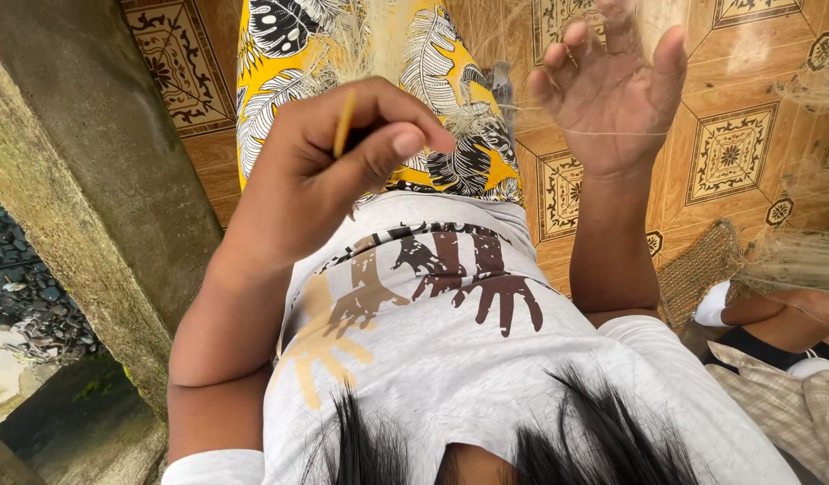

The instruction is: Repairing a fine-mesh fishing net using a netting needle and scissors

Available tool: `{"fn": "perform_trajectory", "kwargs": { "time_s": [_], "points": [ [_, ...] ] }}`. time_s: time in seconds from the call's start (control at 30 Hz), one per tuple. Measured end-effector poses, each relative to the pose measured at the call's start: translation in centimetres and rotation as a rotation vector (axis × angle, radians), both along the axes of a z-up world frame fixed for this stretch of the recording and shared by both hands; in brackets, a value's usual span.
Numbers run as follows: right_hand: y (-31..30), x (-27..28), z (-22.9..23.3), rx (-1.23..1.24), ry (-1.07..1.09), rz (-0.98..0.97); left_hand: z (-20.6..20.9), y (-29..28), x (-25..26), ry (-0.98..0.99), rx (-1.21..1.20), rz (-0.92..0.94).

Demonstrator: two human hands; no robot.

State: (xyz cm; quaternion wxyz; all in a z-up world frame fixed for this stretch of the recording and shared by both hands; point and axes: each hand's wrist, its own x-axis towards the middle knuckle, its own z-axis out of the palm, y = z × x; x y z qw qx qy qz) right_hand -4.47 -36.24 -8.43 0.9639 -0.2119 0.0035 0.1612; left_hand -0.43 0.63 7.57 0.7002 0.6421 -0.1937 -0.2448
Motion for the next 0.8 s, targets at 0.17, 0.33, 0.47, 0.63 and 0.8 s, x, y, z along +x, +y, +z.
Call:
{"fn": "perform_trajectory", "kwargs": {
  "time_s": [0.17, 0.33, 0.47, 0.63, 0.8],
  "points": [
    [2.8, 0.5, 4.7, -0.410, 0.035, -0.107, 0.3, 0.2, 0.0, 0.058, -0.027, 0.067],
    [2.8, 0.7, 6.3, -0.681, -0.092, -0.162, 0.1, 0.0, -0.3, 0.079, -0.108, 0.124],
    [2.1, 0.6, 5.4, -0.266, -0.136, 0.010, -0.3, 0.2, -0.7, 0.127, -0.217, 0.178],
    [3.0, -1.2, 2.0, 0.156, -0.113, 0.201, -0.9, 0.7, -0.9, 0.190, -0.395, 0.253],
    [5.3, -3.1, -2.6, 0.357, -0.251, 0.340, -1.0, 1.6, -0.8, 0.260, -0.580, 0.288]
  ]
}}
